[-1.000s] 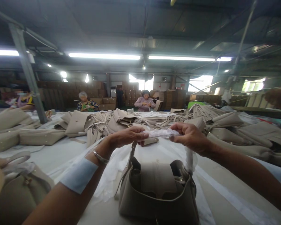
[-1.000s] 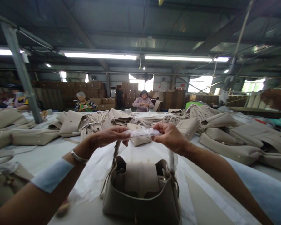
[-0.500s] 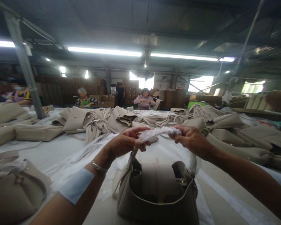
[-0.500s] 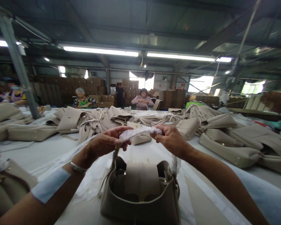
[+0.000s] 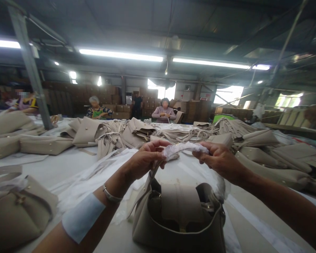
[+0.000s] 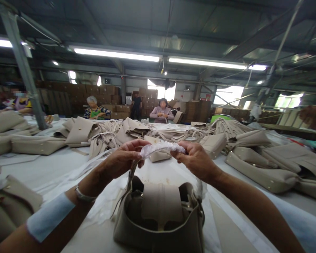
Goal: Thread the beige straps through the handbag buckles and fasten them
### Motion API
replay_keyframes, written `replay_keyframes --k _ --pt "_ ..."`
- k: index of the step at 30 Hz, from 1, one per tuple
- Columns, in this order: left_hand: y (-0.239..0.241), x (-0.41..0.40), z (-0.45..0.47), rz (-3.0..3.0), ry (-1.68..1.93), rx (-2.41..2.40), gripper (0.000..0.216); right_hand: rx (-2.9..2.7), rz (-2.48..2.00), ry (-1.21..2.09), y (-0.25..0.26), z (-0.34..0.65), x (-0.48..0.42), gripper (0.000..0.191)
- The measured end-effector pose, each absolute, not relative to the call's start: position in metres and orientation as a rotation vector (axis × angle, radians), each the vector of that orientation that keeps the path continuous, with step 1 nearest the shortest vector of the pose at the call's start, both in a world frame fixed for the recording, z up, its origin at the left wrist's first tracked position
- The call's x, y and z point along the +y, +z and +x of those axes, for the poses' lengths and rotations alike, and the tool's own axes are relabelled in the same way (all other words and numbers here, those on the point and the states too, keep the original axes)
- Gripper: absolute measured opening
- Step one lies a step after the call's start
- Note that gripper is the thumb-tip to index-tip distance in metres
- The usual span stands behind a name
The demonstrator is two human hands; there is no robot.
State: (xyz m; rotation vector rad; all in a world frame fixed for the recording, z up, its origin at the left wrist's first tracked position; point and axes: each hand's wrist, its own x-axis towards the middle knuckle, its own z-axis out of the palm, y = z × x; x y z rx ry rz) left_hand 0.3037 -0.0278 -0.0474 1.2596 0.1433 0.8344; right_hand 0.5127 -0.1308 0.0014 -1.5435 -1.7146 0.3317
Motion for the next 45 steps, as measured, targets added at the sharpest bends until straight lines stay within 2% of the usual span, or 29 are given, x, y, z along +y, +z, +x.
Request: replay_keyframes --k 4,13,19,27,36,45 --pt "-0.048 -0.029 0.306 1.290 0.946 0.234 0.021 -1.724 -1.559 0.313 0.001 0.512 -0.131 0.031" --pt "-0.043 -0.023 0.302 1.187 0.889 0.295 0.019 -1.768 -1.544 0.320 -0.002 0.509 -0.130 0.034" --pt "-0.045 -0.020 0.296 1.103 0.840 0.179 0.016 -1.805 -1.516 0.438 -0.004 0.510 -0.128 0.040" --pt "-0.043 -0.030 0.292 1.095 0.846 0.107 0.034 -1.730 -1.569 0.506 -0.006 0.508 -0.123 0.049" --pt "-0.034 -0.036 0.287 1.195 0.771 0.105 0.040 -1.725 -1.566 0.512 -0.005 0.499 -0.122 0.051" --pt "-0.037 -0.052 0.303 1.444 1.144 0.378 0.027 -1.712 -1.569 0.526 -0.007 0.502 -0.121 0.047"
